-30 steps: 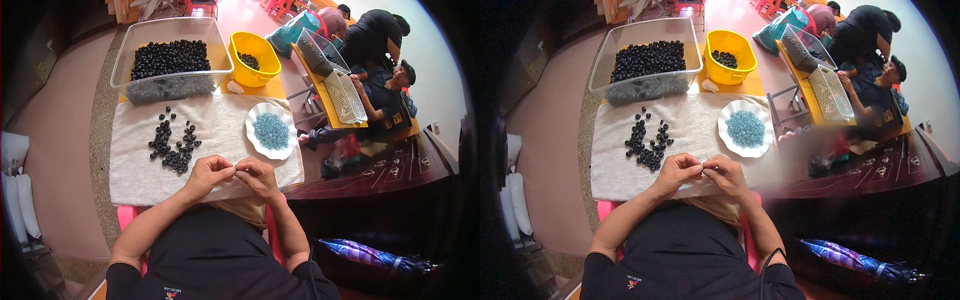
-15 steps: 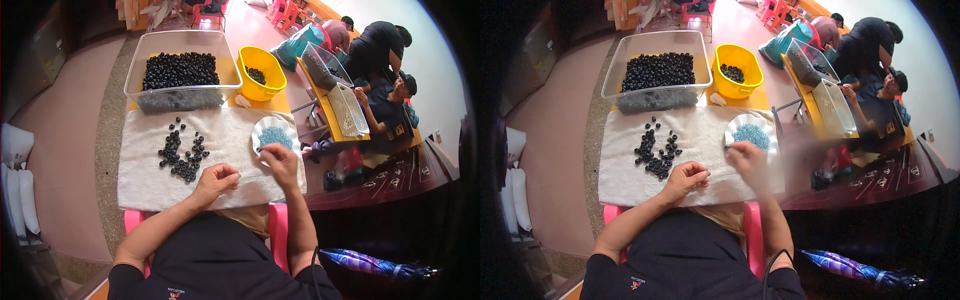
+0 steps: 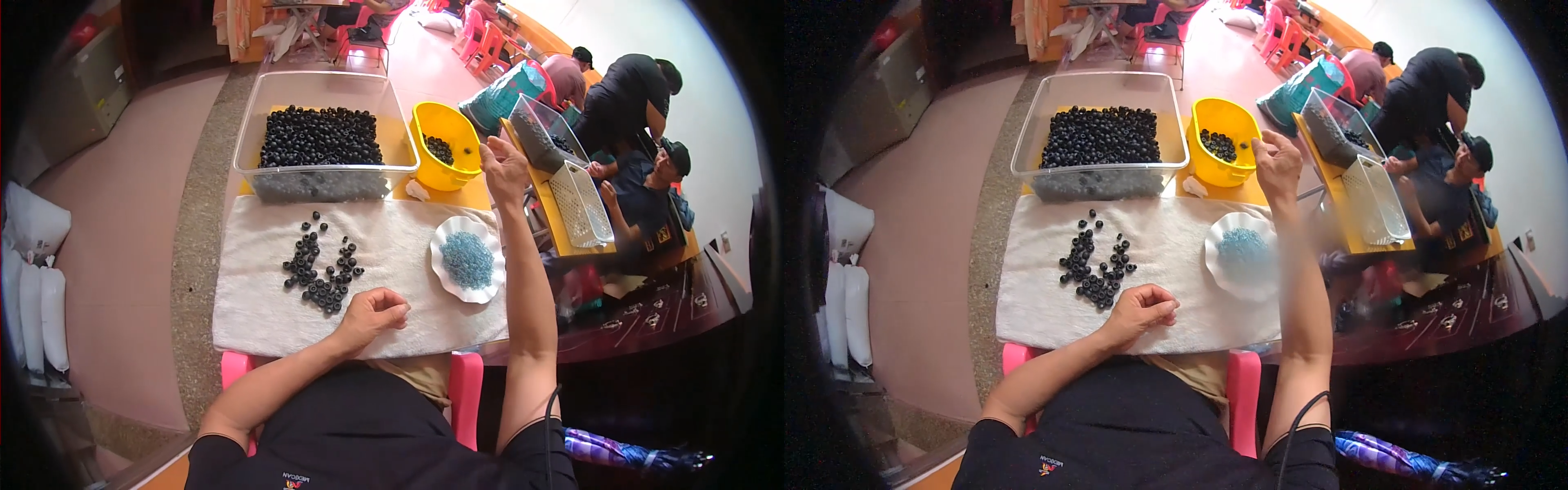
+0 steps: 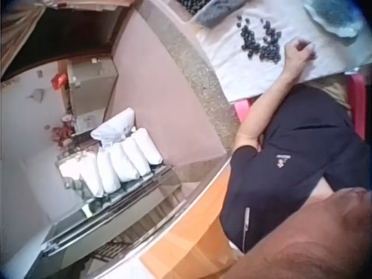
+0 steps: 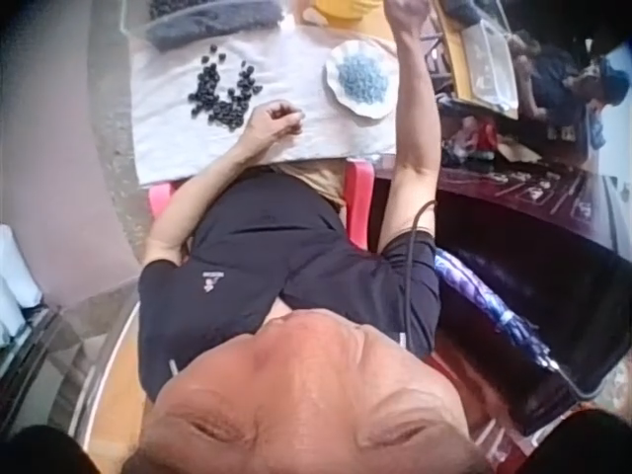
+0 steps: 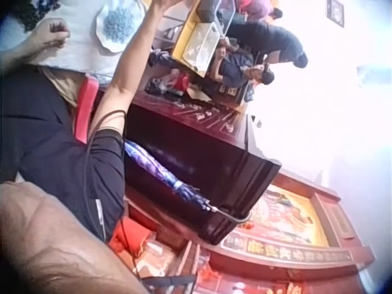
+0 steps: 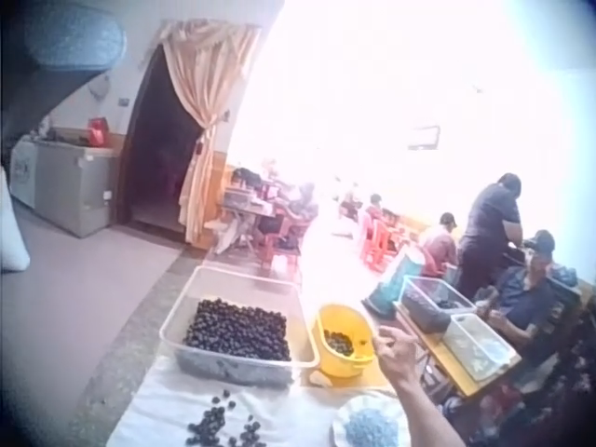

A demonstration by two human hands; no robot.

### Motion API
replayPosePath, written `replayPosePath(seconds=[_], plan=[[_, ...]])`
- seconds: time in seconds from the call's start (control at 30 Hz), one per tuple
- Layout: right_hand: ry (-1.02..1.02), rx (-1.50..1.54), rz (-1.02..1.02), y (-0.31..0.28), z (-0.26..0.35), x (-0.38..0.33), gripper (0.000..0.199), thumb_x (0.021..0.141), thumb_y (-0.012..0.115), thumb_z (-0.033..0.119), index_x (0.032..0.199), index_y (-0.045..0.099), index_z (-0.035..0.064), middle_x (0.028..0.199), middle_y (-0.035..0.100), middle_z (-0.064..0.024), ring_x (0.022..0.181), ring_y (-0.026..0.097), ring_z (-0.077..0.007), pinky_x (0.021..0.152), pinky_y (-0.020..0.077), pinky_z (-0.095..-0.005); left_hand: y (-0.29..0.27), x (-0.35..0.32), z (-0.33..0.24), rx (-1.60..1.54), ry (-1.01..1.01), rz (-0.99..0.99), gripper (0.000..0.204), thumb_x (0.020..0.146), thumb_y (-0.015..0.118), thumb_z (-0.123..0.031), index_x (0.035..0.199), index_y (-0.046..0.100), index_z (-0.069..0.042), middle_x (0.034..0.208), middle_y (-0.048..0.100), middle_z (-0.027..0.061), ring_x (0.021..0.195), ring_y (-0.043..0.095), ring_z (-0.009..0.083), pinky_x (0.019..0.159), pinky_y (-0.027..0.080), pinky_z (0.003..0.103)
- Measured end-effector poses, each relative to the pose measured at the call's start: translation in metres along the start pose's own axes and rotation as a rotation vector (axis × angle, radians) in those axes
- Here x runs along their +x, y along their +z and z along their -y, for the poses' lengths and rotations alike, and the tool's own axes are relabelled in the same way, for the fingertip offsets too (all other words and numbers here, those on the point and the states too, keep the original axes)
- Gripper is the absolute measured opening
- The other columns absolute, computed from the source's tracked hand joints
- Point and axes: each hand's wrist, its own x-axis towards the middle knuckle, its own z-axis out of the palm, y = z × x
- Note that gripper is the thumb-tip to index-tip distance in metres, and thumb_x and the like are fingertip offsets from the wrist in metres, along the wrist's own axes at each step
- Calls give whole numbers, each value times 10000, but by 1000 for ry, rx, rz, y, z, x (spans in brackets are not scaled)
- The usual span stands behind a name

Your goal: The person is manually inserting small blue beads into black ring-like components at a workbench.

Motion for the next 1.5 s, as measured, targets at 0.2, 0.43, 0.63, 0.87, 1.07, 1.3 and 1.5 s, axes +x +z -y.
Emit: replayPosePath(seconds=[0.2, 0.43, 0.63, 0.87, 1.07, 1.3, 1.5], plan=[[-333, 226, 47, -48, 119, -47, 309, 861, 726, 123, 1120, 645, -25, 1073, 679, -148, 725, 667, -140, 653, 544, -253, 1, -4, -5, 58, 18, -6, 152, 923, 667, -106, 1015, 636, 11, 888, 665, 55, 789, 631, 107, 737, 530, 254], [-649, -78, 181, -80, 139, -76, 169, 834, 719, 18, 992, 665, -7, 1035, 662, -129, 698, 631, -126, 619, 510, -229, 90, -64, -54, 584, 570, 255, 217, 835, 754, -110, 1011, 677, -12, 875, 681, 107, 777, 676, 183, 688, 547, 299], [-379, 11, 358, -50, 114, -109, 167, 809, 716, -23, 965, 663, -4, 984, 656, -111, 717, 644, -146, 619, 532, -247, 196, -96, -78, 475, 776, 868, 470, 819, 723, -195, 1199, 554, 22, 1039, 624, 197, 926, 632, 346, 807, 513, 391], [-345, 156, 573, -29, 114, -149, 159, 807, 724, -18, 950, 663, 13, 967, 661, -110, 731, 664, -171, 606, 537, -257, 257, -91, -64, 548, 784, 1344, 348, 941, 627, -291, 1100, 570, 14, 989, 651, 222, 943, 638, 386, 837, 508, 427], [-250, 207, 695, -27, 98, -189, 149, 805, 720, -19, 933, 652, 14, 953, 662, -110, 680, 669, -170, 586, 543, -267, 328, -117, 61, 40, 1050, 1647, 422, 943, 636, -324, 1199, 597, 9, 1198, 634, 195, 1104, 599, 370, 913, 493, 468], [-221, 330, 752, -24, 91, -230, 190, 805, 707, -33, 982, 655, 12, 1017, 654, -114, 670, 643, -139, 567, 514, -255, 315, -176, -69, 330, 819, 1493, 336, 926, 498, -282, 952, 642, 20, 911, 684, 224, 858, 671, 387, 673, 526, 484], [-139, 433, 805, -13, 82, -252, 199, 799, 715, 18, 993, 676, 35, 985, 661, -126, 805, 662, -243, 662, 530, -318, 326, -170, -75, 397, 782, 1615, 300, 914, 516, -238, 1002, 568, 44, 971, 656, 255, 944, 635, 411, 816, 500, 484]])
